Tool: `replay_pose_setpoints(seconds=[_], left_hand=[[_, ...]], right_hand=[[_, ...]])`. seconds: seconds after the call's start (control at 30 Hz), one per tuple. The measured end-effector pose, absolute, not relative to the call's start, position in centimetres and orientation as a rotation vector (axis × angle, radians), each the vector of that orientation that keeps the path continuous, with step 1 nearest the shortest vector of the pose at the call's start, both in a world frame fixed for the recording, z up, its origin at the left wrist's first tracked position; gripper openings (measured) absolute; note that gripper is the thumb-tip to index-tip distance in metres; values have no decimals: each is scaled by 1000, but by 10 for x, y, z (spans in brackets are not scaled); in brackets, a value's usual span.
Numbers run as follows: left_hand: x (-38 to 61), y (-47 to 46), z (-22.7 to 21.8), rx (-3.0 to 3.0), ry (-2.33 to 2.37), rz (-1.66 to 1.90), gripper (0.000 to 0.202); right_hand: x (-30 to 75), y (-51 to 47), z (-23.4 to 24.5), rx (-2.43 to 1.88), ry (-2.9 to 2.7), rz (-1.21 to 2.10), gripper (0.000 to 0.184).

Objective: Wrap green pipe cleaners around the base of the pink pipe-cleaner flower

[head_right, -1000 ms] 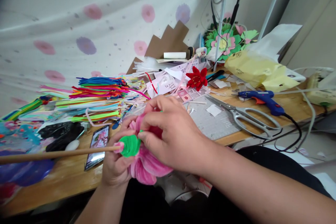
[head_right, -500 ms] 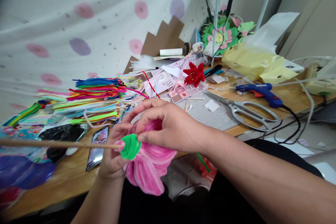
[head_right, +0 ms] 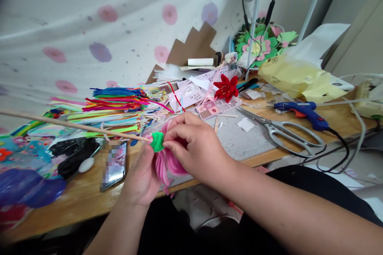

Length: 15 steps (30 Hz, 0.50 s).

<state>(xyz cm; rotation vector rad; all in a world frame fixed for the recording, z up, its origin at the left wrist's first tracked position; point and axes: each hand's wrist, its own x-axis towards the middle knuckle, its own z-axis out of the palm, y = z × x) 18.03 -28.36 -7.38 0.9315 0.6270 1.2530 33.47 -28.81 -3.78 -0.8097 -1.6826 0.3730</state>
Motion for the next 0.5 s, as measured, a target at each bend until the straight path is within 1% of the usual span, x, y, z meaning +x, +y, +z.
replay_pose_setpoints(seconds=[0.1, 0.27, 0.37, 0.5], left_hand=[[181, -282, -76, 867, 674, 1322, 30], [182, -281, -83, 826, 750, 1431, 38], [183, -281, -85, 867, 739, 1454, 40], [184, -281, -88, 907, 723, 1402, 41]], right_hand=[[337, -286, -36, -759, -1775, 449, 11], [343, -282, -31, -728, -1867, 545, 11], [346, -283, -27, -793, -1883, 577, 8], [350, -284, -21, -864, -1844, 693, 20]])
